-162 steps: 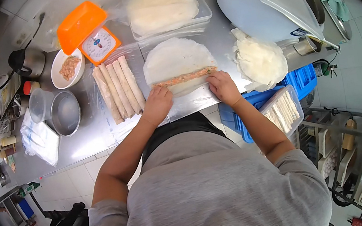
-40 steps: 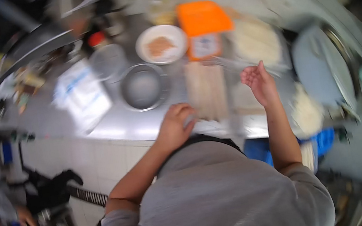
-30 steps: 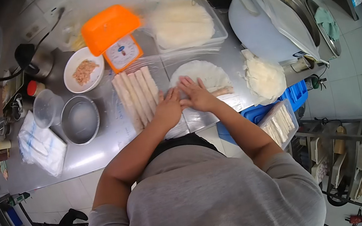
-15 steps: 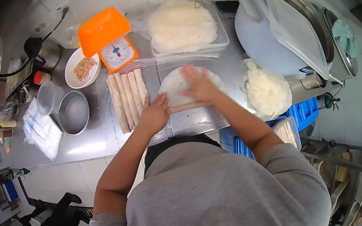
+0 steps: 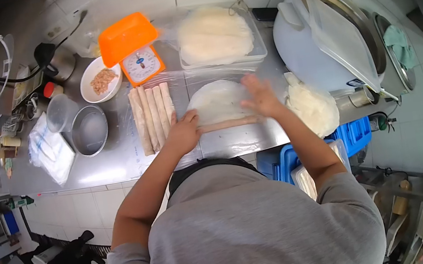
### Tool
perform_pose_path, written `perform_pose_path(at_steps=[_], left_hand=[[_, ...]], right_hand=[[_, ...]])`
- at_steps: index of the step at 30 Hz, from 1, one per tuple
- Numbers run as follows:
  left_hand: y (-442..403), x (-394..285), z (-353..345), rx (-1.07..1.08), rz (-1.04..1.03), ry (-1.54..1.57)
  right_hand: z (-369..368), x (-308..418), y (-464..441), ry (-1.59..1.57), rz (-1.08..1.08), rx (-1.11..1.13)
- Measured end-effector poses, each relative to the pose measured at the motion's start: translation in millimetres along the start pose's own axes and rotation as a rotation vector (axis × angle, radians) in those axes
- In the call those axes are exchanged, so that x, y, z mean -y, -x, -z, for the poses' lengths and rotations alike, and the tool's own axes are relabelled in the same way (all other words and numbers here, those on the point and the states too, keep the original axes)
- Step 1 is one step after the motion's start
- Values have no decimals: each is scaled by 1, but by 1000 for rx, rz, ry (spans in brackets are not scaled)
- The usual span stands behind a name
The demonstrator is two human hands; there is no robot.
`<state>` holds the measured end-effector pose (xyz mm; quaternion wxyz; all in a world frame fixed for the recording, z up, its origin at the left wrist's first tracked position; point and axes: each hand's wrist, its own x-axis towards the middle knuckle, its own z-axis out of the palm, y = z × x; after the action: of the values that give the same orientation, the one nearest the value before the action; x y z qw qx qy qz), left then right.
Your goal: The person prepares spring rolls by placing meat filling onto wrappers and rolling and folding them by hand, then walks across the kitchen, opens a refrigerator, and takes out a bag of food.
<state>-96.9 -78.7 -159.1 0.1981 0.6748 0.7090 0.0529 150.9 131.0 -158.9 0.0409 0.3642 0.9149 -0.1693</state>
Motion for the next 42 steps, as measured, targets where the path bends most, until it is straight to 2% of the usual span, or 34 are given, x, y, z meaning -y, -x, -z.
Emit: perform_pose_path(at_steps=[2, 5, 8, 11, 14, 17, 20, 23, 26, 28, 31, 32, 35, 38, 42], left_hand=[[3, 3, -5, -4, -1, 15], [5, -1, -12, -266, -52, 104], [2, -30, 7, -401, -289, 104], [-16, -48, -10, -150, -294, 166], [-18, -29, -32, -98, -237, 128], [-6, -10, -46, -324, -290, 196], [-6, -8, -39, -316, -244, 371], [-13, -12, -32, -257, -94, 259], [-18, -33, -24, -360, 30, 22], [-23, -39, -30, -434, -160, 36], [-25, -51, -44, -449, -340, 42], [-24, -52, -48, -434, -386, 42], [-28, -45, -51, -489, -374, 15], [-37, -29, -53, -406, -301, 200], [-48, -20, -41, -340, -208, 157]], right_hand=[[-15, 15, 24, -61, 93, 156], [-14, 11, 38, 93, -58, -110], [-12, 42, 48, -271, 264, -250], [-26, 52, 61, -251, 192, -169], [-27, 28, 75, -309, 141, -238], [-28, 23, 89, -405, 114, -252], [-30, 20, 89, -452, 101, -265], [-35, 10, 78, -388, 96, -293], [-27, 18, 69, -190, 104, -369], [-24, 28, 67, -112, 109, -419], [-38, 33, 72, -91, 395, -467], [-42, 33, 73, -101, 392, -407], [-50, 21, 70, -158, 377, -457], [-42, 16, 66, -287, 278, -343], [-31, 17, 52, -271, 153, -350]])
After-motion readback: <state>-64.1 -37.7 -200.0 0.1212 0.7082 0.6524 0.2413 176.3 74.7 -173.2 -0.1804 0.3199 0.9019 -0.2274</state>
